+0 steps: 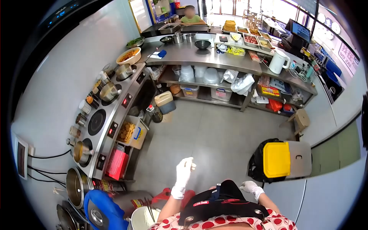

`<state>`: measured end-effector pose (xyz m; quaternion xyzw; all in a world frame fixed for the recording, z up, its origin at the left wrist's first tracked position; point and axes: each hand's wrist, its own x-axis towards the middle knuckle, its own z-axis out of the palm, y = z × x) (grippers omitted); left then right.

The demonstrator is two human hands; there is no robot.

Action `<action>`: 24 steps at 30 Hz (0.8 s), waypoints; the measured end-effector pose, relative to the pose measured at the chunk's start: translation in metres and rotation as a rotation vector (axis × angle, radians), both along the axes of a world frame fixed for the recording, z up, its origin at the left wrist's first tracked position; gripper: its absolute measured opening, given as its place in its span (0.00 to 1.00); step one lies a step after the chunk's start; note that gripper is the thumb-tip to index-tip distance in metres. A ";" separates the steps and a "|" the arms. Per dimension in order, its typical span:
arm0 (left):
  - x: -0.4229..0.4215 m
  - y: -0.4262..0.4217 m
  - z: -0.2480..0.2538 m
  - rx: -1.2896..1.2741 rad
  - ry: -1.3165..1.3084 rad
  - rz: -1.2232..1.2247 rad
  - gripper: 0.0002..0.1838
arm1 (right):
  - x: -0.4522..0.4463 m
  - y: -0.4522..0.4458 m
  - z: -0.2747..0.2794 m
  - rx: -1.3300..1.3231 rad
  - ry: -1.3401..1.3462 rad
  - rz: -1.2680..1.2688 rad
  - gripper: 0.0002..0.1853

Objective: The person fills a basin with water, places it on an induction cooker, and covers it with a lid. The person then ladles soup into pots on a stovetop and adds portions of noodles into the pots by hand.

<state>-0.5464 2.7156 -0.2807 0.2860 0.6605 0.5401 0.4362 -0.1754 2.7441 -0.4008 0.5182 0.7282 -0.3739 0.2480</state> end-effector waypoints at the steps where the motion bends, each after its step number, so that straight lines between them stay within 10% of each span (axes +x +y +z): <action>1: 0.000 0.023 0.000 0.008 0.005 -0.033 0.13 | 0.000 0.025 -0.005 0.057 0.020 -0.021 0.23; 10: -0.095 0.193 -0.018 -0.051 0.117 0.273 0.11 | -0.114 0.326 0.001 0.090 -0.120 0.297 0.22; 24: -0.339 0.338 -0.056 -0.189 -0.022 0.823 0.10 | -0.490 0.645 0.048 0.419 0.556 0.572 0.13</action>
